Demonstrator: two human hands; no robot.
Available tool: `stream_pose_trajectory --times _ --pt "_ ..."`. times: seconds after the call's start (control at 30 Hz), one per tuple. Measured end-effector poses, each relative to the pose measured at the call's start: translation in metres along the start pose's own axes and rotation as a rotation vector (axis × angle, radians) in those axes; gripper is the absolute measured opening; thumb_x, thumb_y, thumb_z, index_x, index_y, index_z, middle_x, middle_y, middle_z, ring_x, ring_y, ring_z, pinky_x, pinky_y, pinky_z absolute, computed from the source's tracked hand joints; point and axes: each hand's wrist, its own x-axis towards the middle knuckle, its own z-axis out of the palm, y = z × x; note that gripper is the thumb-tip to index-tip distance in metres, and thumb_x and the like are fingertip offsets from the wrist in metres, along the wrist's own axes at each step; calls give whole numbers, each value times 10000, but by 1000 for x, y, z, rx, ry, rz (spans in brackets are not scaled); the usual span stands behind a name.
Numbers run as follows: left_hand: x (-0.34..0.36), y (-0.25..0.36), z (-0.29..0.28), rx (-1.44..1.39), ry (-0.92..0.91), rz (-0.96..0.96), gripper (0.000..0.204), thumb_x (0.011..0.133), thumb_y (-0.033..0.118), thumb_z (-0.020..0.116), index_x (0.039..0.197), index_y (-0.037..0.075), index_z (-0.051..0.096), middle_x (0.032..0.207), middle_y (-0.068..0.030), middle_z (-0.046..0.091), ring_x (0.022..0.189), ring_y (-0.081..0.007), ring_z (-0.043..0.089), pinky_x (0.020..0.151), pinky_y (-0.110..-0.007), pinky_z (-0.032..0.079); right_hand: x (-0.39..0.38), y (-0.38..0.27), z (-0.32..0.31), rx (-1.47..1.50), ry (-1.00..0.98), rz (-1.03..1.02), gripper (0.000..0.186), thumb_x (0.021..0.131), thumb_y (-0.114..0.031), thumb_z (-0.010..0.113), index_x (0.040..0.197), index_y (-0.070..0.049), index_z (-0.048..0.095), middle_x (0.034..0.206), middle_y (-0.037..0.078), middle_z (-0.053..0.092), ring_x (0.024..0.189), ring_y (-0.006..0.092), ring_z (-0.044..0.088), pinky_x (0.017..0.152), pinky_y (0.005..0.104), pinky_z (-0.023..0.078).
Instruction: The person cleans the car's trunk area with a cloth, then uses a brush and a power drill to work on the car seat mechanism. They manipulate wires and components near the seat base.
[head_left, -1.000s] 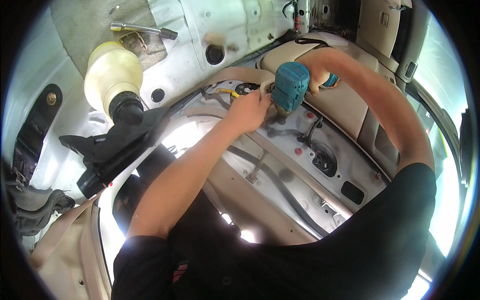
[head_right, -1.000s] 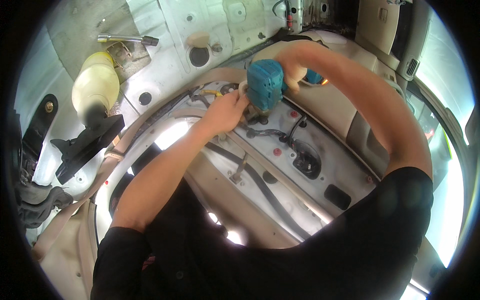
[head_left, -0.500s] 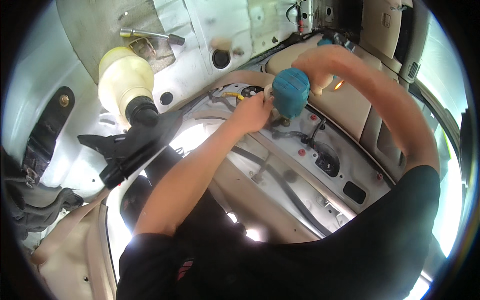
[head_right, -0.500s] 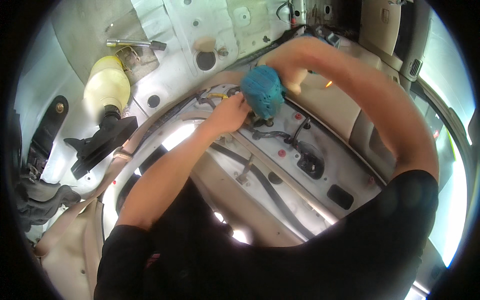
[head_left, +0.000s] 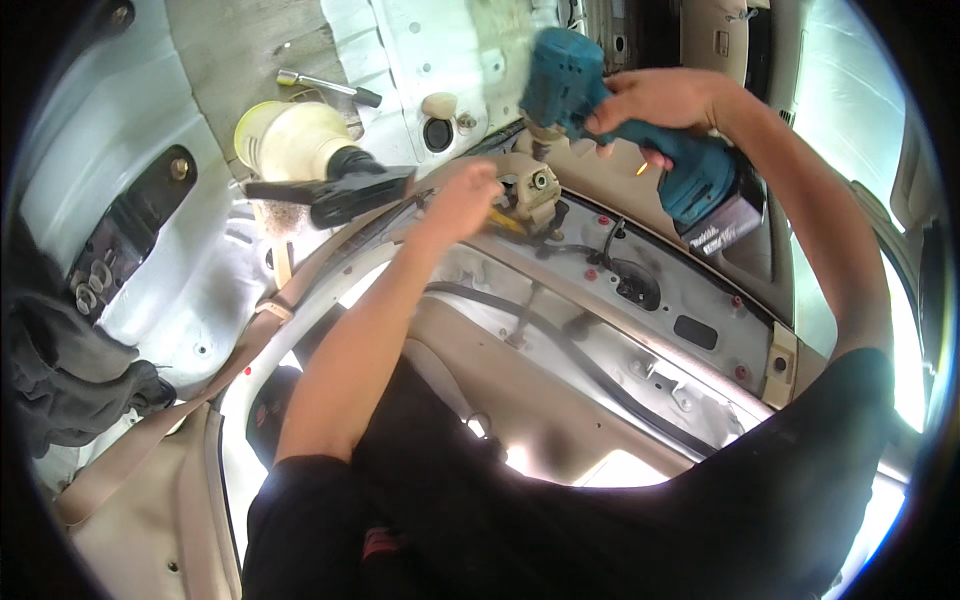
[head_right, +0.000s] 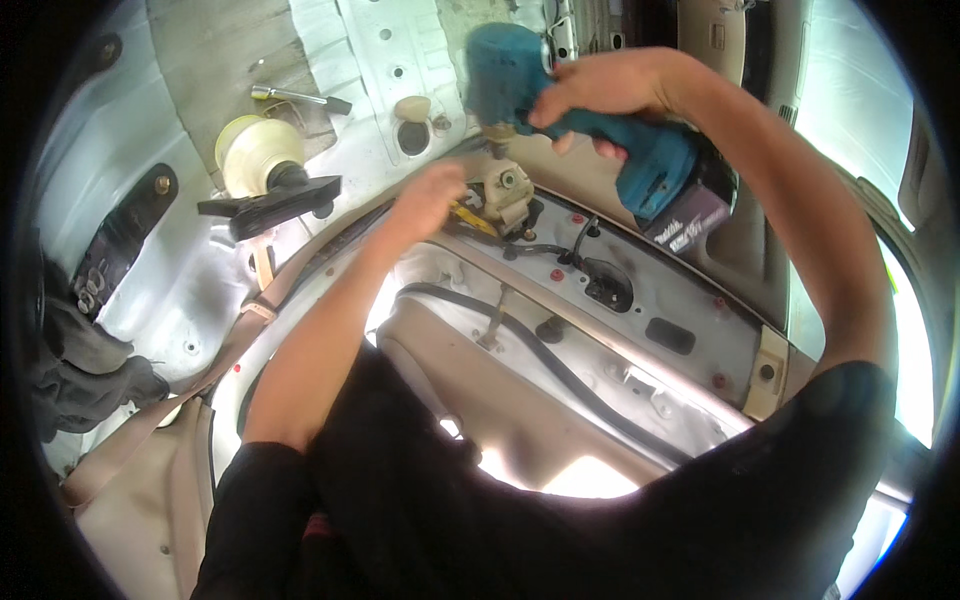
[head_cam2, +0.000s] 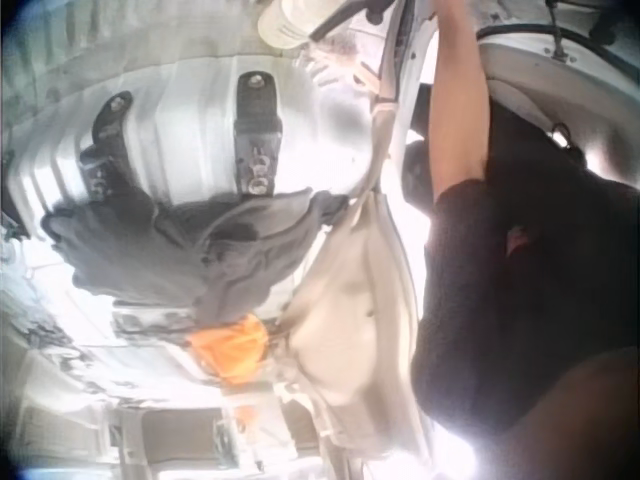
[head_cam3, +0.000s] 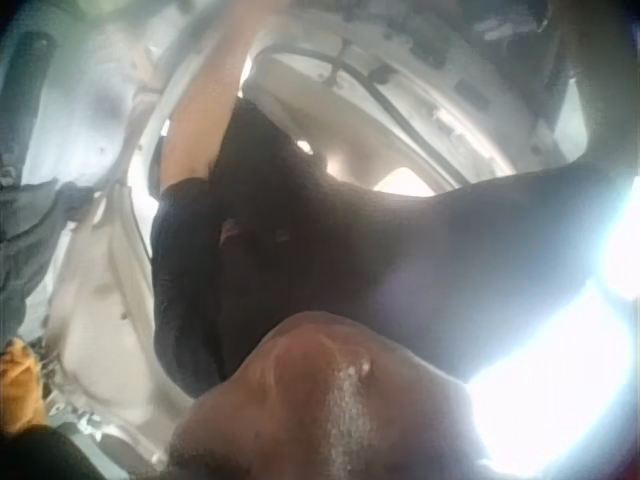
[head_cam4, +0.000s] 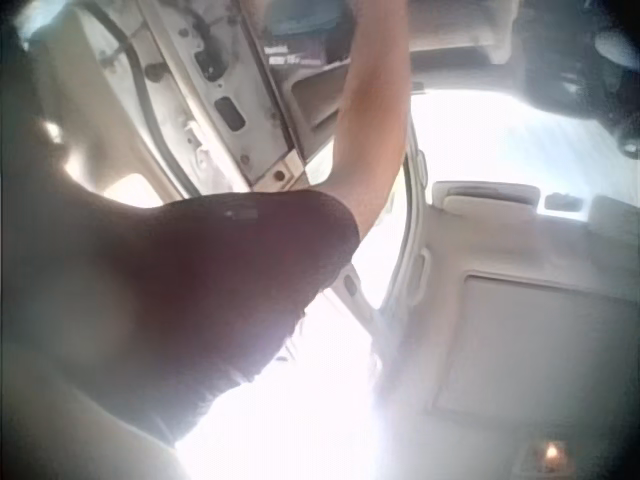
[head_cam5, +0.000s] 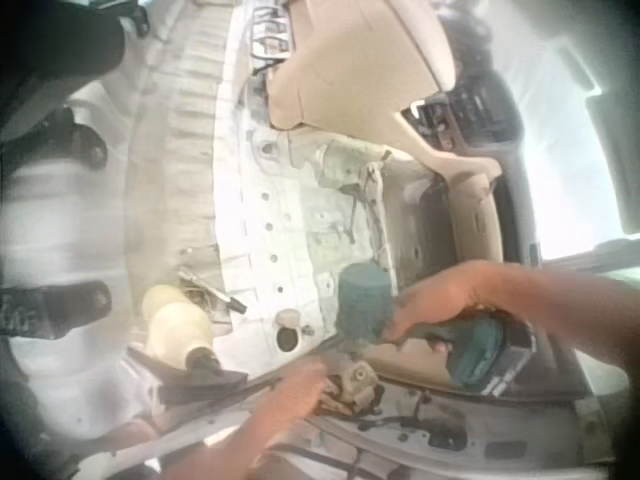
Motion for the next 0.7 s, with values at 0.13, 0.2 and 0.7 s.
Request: stream_pose_trajectory --times 0.13,0.2,0.7 --pt "2 17 30 111 -95 -98 600 934 515 525 1214 -9 603 1250 -250 610 1189 -390 567 1012 -436 436 -6 13 16 232 -8 91 394 936 -259 605 1221 -25 466 1004 101 625 516 146 568 464 332 546" --pt "14 32 29 165 -219 -101 645 926 577 518 1168 -12 624 1197 -258 633 1139 -410 589 974 -457 454 -6 15 23 361 -18 186 364 944 -242 599 1207 -26 469 973 88 631 519 142 572 472 317 554" --pt "35 -7 42 107 -88 66 520 976 507 515 913 -3 591 899 -248 644 913 -447 610 794 -485 462 24 51 103 711 163 438 326 931 -208 576 1192 -28 503 949 146 698 459 149 552 436 309 520"
